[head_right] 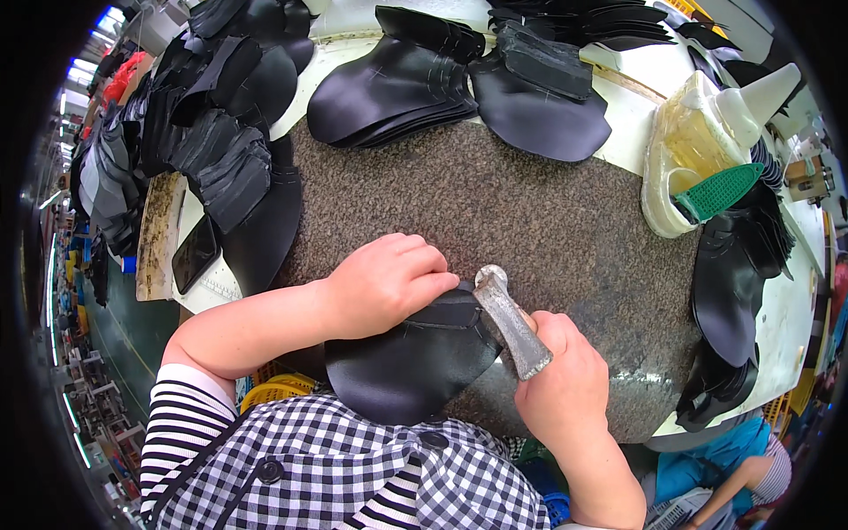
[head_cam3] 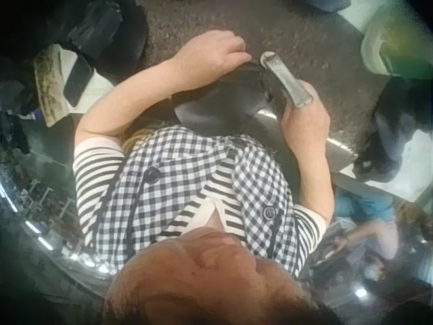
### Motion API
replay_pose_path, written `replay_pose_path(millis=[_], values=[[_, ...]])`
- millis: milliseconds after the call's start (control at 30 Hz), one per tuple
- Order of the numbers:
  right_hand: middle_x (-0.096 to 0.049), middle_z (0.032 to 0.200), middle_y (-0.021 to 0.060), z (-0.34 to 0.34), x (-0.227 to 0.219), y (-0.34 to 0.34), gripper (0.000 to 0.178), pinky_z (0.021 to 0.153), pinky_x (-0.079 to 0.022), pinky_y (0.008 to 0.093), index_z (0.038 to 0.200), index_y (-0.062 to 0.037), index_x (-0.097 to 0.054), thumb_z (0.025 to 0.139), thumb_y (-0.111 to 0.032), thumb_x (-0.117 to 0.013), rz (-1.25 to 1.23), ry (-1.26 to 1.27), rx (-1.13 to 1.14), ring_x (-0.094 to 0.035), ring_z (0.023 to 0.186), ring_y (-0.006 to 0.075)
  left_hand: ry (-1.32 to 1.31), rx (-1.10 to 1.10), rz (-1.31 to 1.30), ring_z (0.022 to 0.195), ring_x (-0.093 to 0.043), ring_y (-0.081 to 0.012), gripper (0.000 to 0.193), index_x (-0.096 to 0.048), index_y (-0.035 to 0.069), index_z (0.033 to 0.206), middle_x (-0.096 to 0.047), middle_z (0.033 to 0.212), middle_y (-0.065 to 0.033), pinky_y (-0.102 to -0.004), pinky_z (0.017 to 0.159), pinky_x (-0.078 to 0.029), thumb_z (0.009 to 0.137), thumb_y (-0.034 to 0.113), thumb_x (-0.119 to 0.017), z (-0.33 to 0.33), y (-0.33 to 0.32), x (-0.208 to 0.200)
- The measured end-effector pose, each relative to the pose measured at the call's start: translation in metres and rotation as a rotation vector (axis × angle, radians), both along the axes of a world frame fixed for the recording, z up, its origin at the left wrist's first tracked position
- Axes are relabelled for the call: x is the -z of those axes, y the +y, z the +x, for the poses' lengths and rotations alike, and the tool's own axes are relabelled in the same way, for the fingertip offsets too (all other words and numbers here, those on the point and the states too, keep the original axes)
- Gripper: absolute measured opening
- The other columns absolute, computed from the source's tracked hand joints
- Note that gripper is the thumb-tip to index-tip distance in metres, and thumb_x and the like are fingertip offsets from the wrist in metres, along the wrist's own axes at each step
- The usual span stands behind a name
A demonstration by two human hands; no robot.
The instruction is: The person folds and presses leather shoe upper pieces together by hand, then hammers the joined edges with a hammer on the workbench.
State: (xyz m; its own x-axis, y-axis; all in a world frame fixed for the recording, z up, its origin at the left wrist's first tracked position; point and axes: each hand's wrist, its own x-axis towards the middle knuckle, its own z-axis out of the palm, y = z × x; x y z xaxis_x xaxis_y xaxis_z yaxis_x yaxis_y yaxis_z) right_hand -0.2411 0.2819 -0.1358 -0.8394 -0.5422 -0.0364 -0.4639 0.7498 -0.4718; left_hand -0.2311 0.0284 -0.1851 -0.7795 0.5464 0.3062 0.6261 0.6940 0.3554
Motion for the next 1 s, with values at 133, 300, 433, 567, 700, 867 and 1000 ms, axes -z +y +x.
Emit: replay_pose_path(millis=[133, 300, 433, 567, 700, 867, 1000], values=[[-0.063, 0.095, 0.0153, -0.004, -0.001, 0.000, 0.014, 0.070, -0.052, 0.0414, 0.103, -0.0016, -0.062, 0.089, -0.005, -0.061, -0.010, 0.005, -0.012, -0.064, 0.083, 0.0388, 0.122, 0.036, -0.110, 0.083, -0.058, -0.0215, 0.025, -0.067, 0.000, 0.096, -0.060, 0.091, -0.0074, -0.0327, 0.070, -0.047, 0.076, 0.015, -0.062, 0.004, 0.006, -0.001], [-0.063, 0.093, 0.0149, -0.001, 0.004, -0.004, 0.013, 0.069, -0.052, 0.0396, 0.102, -0.0018, -0.062, 0.089, -0.005, -0.061, -0.076, 0.014, -0.014, -0.064, 0.081, 0.0381, 0.168, 0.044, -0.143, 0.079, -0.056, -0.0197, 0.026, -0.066, -0.003, 0.094, -0.057, 0.086, -0.0062, -0.0321, 0.067, -0.045, 0.076, 0.014, -0.062, 0.008, 0.012, -0.003], [-0.062, 0.091, 0.0151, -0.003, -0.002, -0.008, 0.014, 0.068, -0.051, 0.0395, 0.103, -0.0020, -0.061, 0.089, -0.004, -0.061, -0.054, -0.006, -0.003, -0.064, 0.080, 0.0384, 0.217, 0.004, -0.124, 0.078, -0.052, -0.0198, 0.014, -0.064, 0.003, 0.075, -0.052, 0.079, -0.0036, -0.0322, 0.068, -0.043, 0.077, 0.017, -0.062, 0.009, 0.015, 0.004], [-0.059, 0.091, 0.0111, 0.001, 0.006, -0.004, 0.047, 0.067, -0.051, 0.0433, 0.108, -0.0059, -0.053, 0.064, 0.001, -0.069, 0.000, 0.039, -0.096, -0.063, 0.082, 0.0360, 0.135, -0.072, -0.038, 0.079, -0.055, -0.0209, 0.010, -0.064, 0.007, 0.074, -0.054, 0.079, -0.0040, -0.0338, 0.069, -0.044, 0.077, 0.017, -0.062, 0.005, 0.007, 0.001], [-0.059, 0.091, 0.0117, 0.000, 0.009, -0.003, 0.047, 0.067, -0.051, 0.0439, 0.107, -0.0056, -0.053, 0.064, 0.001, -0.069, 0.006, 0.002, -0.098, -0.062, 0.083, 0.0363, -0.060, -0.096, 0.147, 0.082, -0.057, -0.0232, 0.009, -0.063, 0.008, 0.076, -0.056, 0.081, -0.0052, -0.0338, 0.068, -0.045, 0.077, 0.017, -0.062, 0.003, -0.010, 0.007], [-0.059, 0.090, 0.0121, 0.000, 0.007, -0.011, 0.043, 0.067, -0.051, 0.0440, 0.106, -0.0051, -0.053, 0.066, 0.002, -0.068, -0.039, 0.029, -0.116, -0.062, 0.081, 0.0364, 0.107, 0.062, -0.114, 0.078, -0.056, -0.0202, 0.024, -0.067, 0.000, 0.095, -0.058, 0.086, -0.0052, -0.0313, 0.064, -0.045, 0.078, 0.015, -0.062, 0.012, -0.008, -0.001], [-0.059, 0.090, 0.0123, -0.002, 0.008, -0.016, 0.039, 0.067, -0.051, 0.0446, 0.106, -0.0052, -0.055, 0.069, 0.002, -0.065, -0.050, 0.023, -0.131, -0.062, 0.080, 0.0368, 0.160, 0.070, -0.110, 0.075, -0.053, -0.0190, 0.024, -0.066, -0.003, 0.094, -0.055, 0.084, -0.0048, -0.0306, 0.063, -0.044, 0.077, 0.014, -0.062, 0.013, -0.006, -0.001]])
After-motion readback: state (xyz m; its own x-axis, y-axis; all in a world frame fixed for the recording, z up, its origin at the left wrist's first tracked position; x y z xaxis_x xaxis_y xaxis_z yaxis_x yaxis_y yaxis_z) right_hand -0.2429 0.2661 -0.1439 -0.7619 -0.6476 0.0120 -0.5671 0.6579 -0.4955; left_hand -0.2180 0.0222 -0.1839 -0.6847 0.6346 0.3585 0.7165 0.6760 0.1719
